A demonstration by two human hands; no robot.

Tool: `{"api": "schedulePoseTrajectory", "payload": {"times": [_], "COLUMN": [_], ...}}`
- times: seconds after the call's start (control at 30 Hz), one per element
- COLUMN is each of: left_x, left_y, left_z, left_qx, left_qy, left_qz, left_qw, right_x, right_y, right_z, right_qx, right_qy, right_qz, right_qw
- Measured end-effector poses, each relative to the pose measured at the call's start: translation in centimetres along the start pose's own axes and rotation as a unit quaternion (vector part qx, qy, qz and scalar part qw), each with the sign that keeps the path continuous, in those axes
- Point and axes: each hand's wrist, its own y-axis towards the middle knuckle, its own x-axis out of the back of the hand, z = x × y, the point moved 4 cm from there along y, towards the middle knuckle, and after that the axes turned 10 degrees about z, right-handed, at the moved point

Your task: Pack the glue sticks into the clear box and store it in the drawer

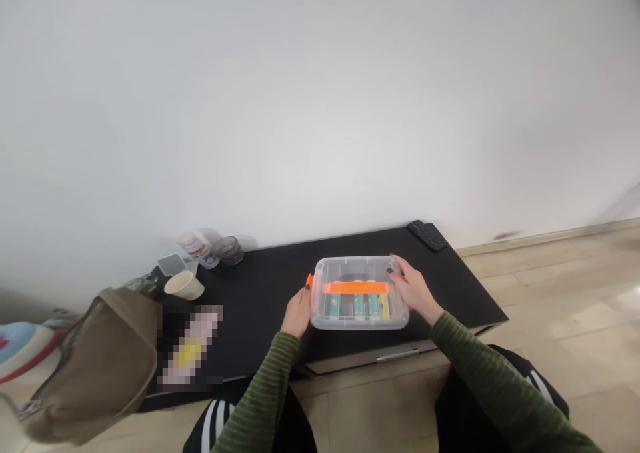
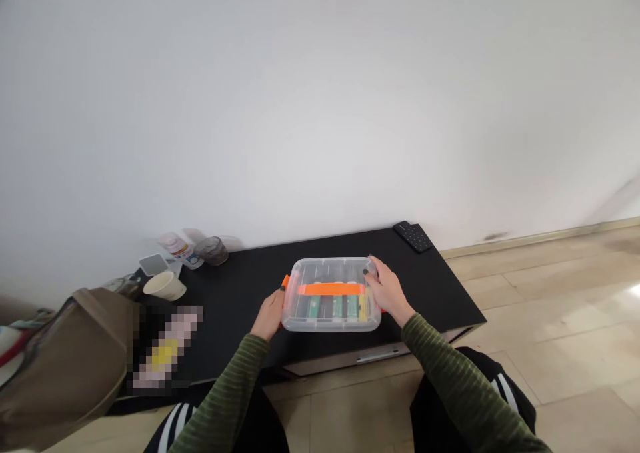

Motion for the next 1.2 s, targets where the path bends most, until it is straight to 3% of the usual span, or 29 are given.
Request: {"api": "schedulePoseTrajectory", "payload": {"times": [0.17,0.27,0.47,0.6,0.67,0.77,0.83,0.93,1.0,1.1,1.2], "left_x": [-0.1,-0.2,0.4,1.4,1.8,2.1,2.2,2.2,2.1,2.1,1.9], "left_y": [0.1,0.3,0.2,0.1,0.1,0.1,-0.1,-0.4,-0.5,-0.7,-1.0], "left_z": [0.0,0.5,1.3,2.2,2.7,3.2,3.3,3.3,3.4,3.7,3.9], "left_qx": [-0.024,-0.001,0.039,0.036,0.031,0.032,0.039,0.058,0.071,0.088,0.098], "left_qy": [0.003,-0.024,-0.105,-0.160,-0.192,-0.238,-0.263,-0.294,-0.307,-0.327,-0.339], "left_qz": [-0.007,0.007,0.011,-0.026,-0.037,-0.039,-0.040,-0.047,-0.054,-0.065,-0.071], "left_qw": [1.000,1.000,0.994,0.986,0.980,0.970,0.963,0.953,0.947,0.939,0.933], "right_x": [0.4,1.0,5.7,10.1,10.9,10.0,8.5,6.0,4.9,4.1,3.7], "right_y": [-0.2,-0.4,-0.6,-1.2,-1.3,-1.2,-1.1,-1.0,-1.0,-1.1,-1.4], "right_z": [0.9,2.0,2.5,1.0,0.1,-0.7,-0.9,-1.3,-1.9,-3.7,-5.8], "right_qx": [0.040,0.088,0.157,0.200,0.209,0.216,0.240,0.282,0.280,0.236,0.164], "right_qy": [0.015,0.076,0.303,0.271,0.210,0.049,-0.095,-0.265,-0.333,-0.393,-0.417], "right_qz": [-0.016,-0.046,-0.165,-0.317,-0.328,-0.250,-0.161,-0.014,0.048,0.092,0.122], "right_qw": [0.999,0.992,0.925,0.886,0.897,0.942,0.952,0.922,0.899,0.884,0.886]}}
